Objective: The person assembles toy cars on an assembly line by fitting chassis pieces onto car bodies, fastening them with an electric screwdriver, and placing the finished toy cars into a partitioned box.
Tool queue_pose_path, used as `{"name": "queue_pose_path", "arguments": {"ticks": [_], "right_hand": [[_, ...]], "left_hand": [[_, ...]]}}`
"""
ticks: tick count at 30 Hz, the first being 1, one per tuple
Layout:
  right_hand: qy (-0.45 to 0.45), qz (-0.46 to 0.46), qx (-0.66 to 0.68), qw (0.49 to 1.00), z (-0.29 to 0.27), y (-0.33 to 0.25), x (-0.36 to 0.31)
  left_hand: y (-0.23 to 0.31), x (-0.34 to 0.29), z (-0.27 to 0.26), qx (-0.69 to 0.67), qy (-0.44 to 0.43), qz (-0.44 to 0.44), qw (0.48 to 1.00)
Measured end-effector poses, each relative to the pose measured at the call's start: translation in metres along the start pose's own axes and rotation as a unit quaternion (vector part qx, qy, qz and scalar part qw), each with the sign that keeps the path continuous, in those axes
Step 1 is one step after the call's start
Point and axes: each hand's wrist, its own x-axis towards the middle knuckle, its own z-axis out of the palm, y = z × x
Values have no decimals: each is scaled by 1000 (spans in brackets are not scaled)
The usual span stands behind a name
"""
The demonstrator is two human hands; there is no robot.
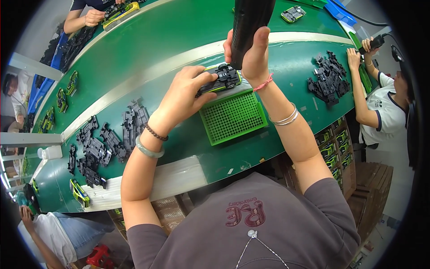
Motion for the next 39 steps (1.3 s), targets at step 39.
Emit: {"name": "queue_pose_path", "arguments": {"ticks": [39], "right_hand": [[-7,135,59,989,9,-30,-107]], "left_hand": [[-7,-2,2,14,12,14,1000]]}}
